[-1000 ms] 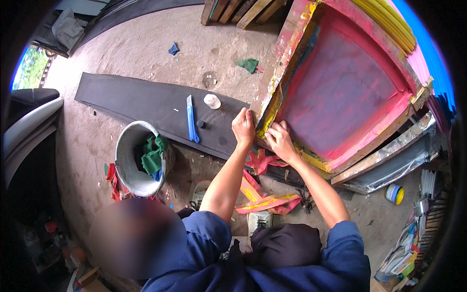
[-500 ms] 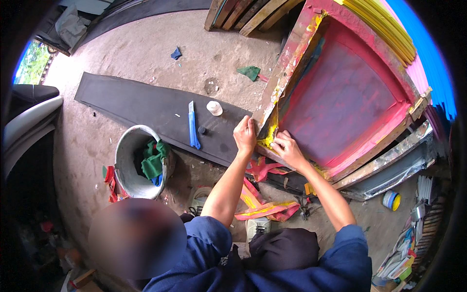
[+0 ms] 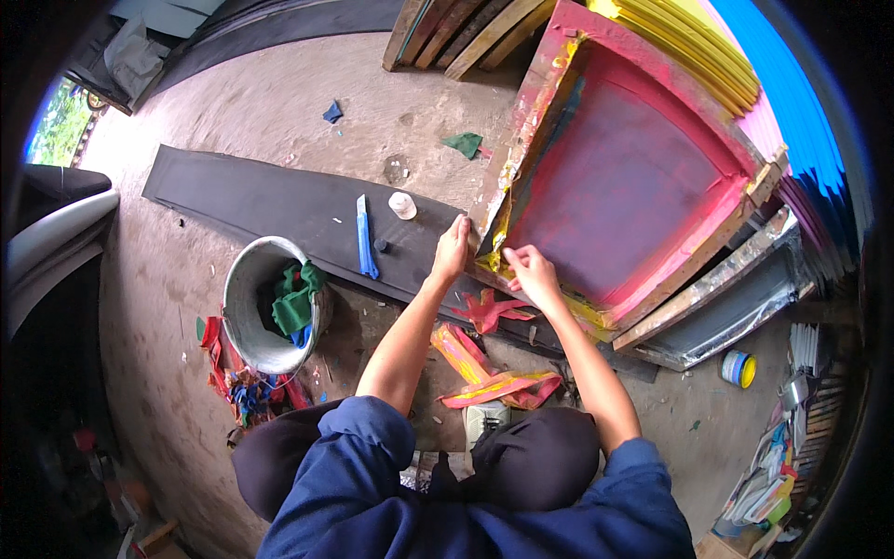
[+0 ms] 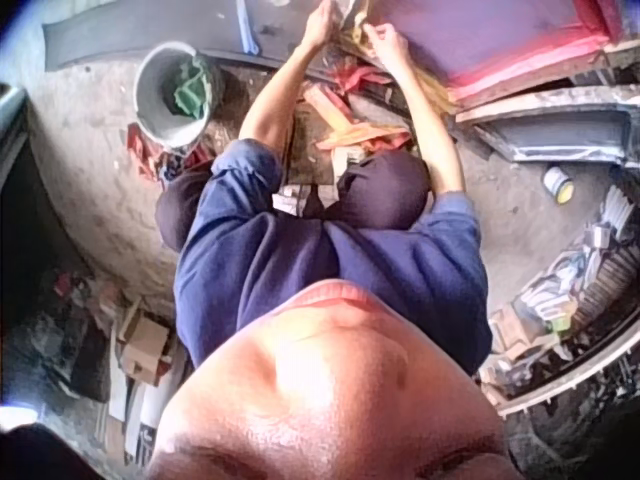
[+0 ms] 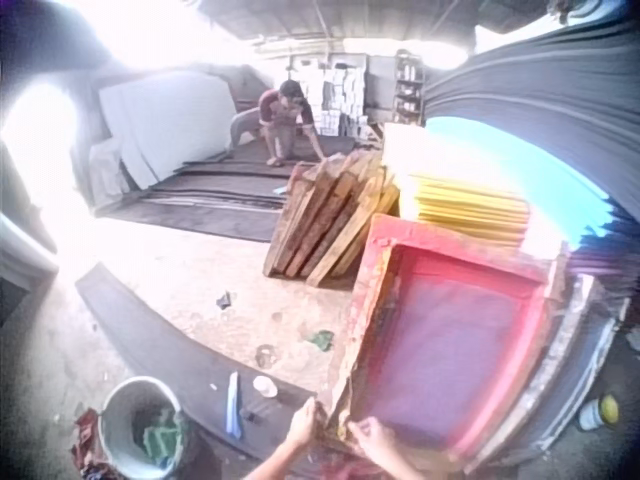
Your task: The person sits on the floor and removes strips of colored tape from the edges of a rectangular frame. They peel the tape off by hand and place the removed pieces on the floor.
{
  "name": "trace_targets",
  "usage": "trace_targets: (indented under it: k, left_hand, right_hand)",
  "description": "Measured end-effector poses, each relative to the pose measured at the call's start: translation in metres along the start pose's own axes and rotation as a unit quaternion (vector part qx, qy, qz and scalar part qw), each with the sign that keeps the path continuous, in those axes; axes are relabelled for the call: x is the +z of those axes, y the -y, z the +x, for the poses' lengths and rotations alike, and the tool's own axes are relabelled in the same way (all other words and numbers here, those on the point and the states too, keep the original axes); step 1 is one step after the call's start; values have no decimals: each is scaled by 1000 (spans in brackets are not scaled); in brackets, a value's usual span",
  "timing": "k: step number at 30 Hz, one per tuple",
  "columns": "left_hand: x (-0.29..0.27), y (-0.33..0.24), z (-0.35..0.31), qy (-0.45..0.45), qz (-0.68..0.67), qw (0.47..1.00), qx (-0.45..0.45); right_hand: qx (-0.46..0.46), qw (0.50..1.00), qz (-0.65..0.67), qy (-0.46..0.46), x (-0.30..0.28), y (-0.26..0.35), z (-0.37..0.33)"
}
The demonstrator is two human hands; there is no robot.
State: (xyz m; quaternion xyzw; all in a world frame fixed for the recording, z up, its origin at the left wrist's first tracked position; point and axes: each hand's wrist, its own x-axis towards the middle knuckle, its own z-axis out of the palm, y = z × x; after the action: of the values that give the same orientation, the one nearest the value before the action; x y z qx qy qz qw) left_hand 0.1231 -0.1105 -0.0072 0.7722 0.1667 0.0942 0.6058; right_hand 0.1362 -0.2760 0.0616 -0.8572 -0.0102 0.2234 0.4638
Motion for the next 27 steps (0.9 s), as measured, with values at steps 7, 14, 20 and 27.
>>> trace_targets:
  k: [7,14,20,27]
  left_hand:
    - [7,-51,15,-27,-6,998,54]
    - [24,-52,28,-144,48,983,103]
    - [29,-52,30,-150,38,980,125]
    - [33,-51,30,-198,98,967,127]
  right_hand:
    - [-22,957,-287,-18,6,35,15]
    - [45,971,-229,50,1,54,10]
    - [-38,957,-284,47,7,32,18]
    - [-129,956,-261,45,4,8,26]
